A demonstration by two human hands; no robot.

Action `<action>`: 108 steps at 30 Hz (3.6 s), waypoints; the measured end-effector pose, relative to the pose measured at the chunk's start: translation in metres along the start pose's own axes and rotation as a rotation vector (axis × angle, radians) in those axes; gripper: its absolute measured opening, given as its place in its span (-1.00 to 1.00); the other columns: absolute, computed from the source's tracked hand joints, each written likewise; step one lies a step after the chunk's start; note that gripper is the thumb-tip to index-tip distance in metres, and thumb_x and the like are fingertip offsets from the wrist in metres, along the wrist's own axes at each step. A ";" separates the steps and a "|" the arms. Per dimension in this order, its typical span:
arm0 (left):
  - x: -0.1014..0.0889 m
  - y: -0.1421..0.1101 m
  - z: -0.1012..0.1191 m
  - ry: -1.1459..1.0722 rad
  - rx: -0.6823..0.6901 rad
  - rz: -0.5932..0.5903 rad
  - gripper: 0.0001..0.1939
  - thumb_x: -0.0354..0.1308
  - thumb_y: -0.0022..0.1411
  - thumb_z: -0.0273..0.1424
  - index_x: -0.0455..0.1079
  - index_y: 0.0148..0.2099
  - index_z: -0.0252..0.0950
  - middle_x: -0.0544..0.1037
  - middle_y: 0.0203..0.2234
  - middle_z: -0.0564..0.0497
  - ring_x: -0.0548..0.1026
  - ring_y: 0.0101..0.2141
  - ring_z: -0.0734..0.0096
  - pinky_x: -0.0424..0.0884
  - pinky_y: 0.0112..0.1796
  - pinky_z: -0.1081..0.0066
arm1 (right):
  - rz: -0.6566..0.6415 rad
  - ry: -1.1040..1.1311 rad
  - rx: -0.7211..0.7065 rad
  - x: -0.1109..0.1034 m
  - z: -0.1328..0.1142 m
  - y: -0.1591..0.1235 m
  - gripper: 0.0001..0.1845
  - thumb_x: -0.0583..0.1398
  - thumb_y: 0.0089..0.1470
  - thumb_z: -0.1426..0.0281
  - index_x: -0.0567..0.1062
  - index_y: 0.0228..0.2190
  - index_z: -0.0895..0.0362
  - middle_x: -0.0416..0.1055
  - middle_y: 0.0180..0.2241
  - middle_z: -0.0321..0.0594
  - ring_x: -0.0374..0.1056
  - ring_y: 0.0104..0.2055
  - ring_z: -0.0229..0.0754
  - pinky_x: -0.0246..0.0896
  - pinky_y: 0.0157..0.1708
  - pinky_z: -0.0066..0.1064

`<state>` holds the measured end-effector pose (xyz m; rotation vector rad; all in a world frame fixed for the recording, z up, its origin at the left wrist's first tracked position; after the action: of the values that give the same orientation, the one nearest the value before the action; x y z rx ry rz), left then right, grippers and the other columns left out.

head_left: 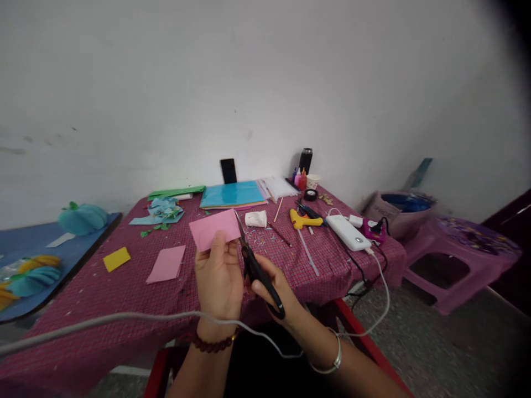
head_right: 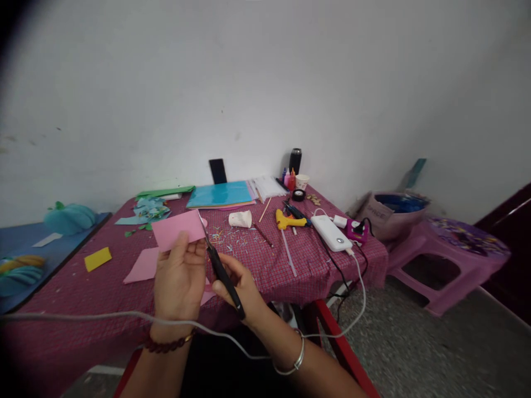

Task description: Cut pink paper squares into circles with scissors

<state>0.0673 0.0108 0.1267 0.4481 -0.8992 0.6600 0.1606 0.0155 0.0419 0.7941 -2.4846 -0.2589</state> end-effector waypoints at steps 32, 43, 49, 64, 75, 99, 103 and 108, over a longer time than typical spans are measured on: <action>-0.007 0.002 -0.003 0.000 -0.102 0.025 -0.88 0.33 -0.04 -0.52 0.43 -0.41 -0.34 0.54 -0.52 0.08 0.49 -0.43 0.53 0.39 -0.27 0.47 | 0.035 -0.157 0.002 -0.004 0.007 -0.004 -0.25 0.29 -0.10 -0.04 0.38 0.06 0.10 0.32 -0.48 -0.26 0.23 -0.47 -0.21 0.18 -0.52 -0.42; -0.007 0.000 0.000 0.019 -0.130 0.007 -0.87 0.34 -0.05 -0.51 0.45 -0.40 -0.35 0.57 -0.50 0.09 0.50 -0.46 0.55 0.40 -0.29 0.48 | 0.018 -0.133 -0.002 -0.005 -0.003 -0.005 -0.31 0.31 -0.08 0.03 0.42 0.04 0.12 0.17 -0.57 -0.39 0.02 -0.61 -0.38 -0.06 -0.65 -0.54; -0.009 0.003 0.000 0.017 -0.126 -0.009 -0.90 0.31 0.03 -0.46 0.44 -0.44 -0.34 0.55 -0.53 0.08 0.52 -0.45 0.52 0.40 -0.29 0.47 | 0.011 -0.153 0.023 -0.007 -0.006 -0.005 -0.32 0.31 -0.08 0.04 0.42 0.03 0.12 0.18 -0.56 -0.39 0.00 -0.63 -0.40 -0.08 -0.67 -0.54; -0.012 0.007 0.002 0.052 -0.143 -0.023 -0.86 0.37 -0.06 -0.47 0.45 -0.44 -0.33 0.55 -0.54 0.11 0.50 -0.46 0.56 0.39 -0.31 0.49 | 0.008 -0.126 0.052 -0.011 -0.003 -0.009 -0.33 0.32 -0.08 0.04 0.42 0.00 0.15 0.11 -0.64 -0.47 -0.05 -0.68 -0.42 -0.14 -0.70 -0.53; -0.015 -0.001 -0.004 0.176 -0.155 0.001 -0.78 0.41 -0.23 -0.49 0.42 -0.50 -0.33 0.52 -0.58 0.11 0.46 -0.50 0.54 0.37 -0.37 0.50 | -0.046 -0.138 0.078 -0.013 -0.018 -0.008 -0.27 0.29 -0.07 -0.01 0.36 0.05 0.12 0.23 -0.48 -0.35 0.11 -0.54 -0.34 0.06 -0.55 -0.48; -0.024 0.001 -0.002 0.248 -0.211 -0.077 -0.81 0.39 -0.23 -0.57 0.44 -0.51 -0.33 0.51 -0.59 0.14 0.41 -0.53 0.60 0.32 -0.43 0.56 | -0.053 -0.045 0.052 -0.017 -0.016 -0.015 -0.51 0.29 -0.06 0.01 0.46 -0.30 0.18 0.10 -0.62 -0.43 -0.06 -0.64 -0.40 -0.21 -0.67 -0.53; -0.024 0.003 0.003 0.277 -0.242 -0.099 -0.80 0.39 -0.23 -0.57 0.46 -0.49 -0.34 0.53 -0.56 0.12 0.44 -0.49 0.57 0.35 -0.40 0.54 | -0.057 -0.042 0.054 -0.018 -0.019 -0.016 -0.56 0.29 -0.05 0.03 0.42 -0.40 0.17 0.10 -0.62 -0.44 -0.06 -0.64 -0.42 -0.19 -0.67 -0.54; -0.024 0.004 0.006 0.313 -0.256 -0.131 -0.81 0.40 -0.22 -0.55 0.45 -0.50 -0.34 0.54 -0.56 0.11 0.46 -0.47 0.56 0.37 -0.36 0.54 | -0.052 -0.066 0.080 -0.020 -0.021 -0.018 -0.55 0.30 -0.07 0.04 0.45 -0.35 0.18 0.09 -0.62 -0.44 -0.06 -0.64 -0.42 -0.18 -0.68 -0.55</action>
<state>0.0504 0.0021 0.1108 0.1657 -0.6393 0.4706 0.1944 0.0124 0.0458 0.8979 -2.5523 -0.2082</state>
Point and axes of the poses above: each hand's wrist, its own y-axis towards the middle knuckle, its own x-axis out of the palm, z = x × y, the point moved 1 cm from there along y, towards the middle knuckle
